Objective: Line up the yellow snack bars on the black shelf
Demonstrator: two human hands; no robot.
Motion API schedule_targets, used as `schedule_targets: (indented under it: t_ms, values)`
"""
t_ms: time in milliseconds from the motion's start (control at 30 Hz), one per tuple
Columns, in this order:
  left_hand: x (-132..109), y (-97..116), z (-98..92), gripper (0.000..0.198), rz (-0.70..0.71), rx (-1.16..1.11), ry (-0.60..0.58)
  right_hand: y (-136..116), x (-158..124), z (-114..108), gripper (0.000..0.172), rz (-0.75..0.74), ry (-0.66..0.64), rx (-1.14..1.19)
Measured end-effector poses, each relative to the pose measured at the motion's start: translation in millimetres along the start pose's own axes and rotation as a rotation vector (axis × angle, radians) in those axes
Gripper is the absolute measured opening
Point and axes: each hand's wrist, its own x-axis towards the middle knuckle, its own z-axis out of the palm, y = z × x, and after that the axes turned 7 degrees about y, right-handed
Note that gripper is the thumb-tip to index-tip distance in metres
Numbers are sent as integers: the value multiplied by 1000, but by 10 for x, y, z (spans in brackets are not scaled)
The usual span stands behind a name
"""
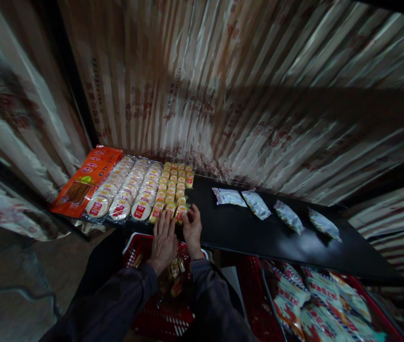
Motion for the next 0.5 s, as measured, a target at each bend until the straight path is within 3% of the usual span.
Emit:
schedule_targets:
  t_ms: [267, 500]
  values:
    - [103, -121, 12, 59, -7, 43, 63, 75, 63, 28, 58, -104, 13, -116]
    - [163, -195, 130, 57, -6, 67, 91, 79, 41, 17, 66, -95, -122, -164]
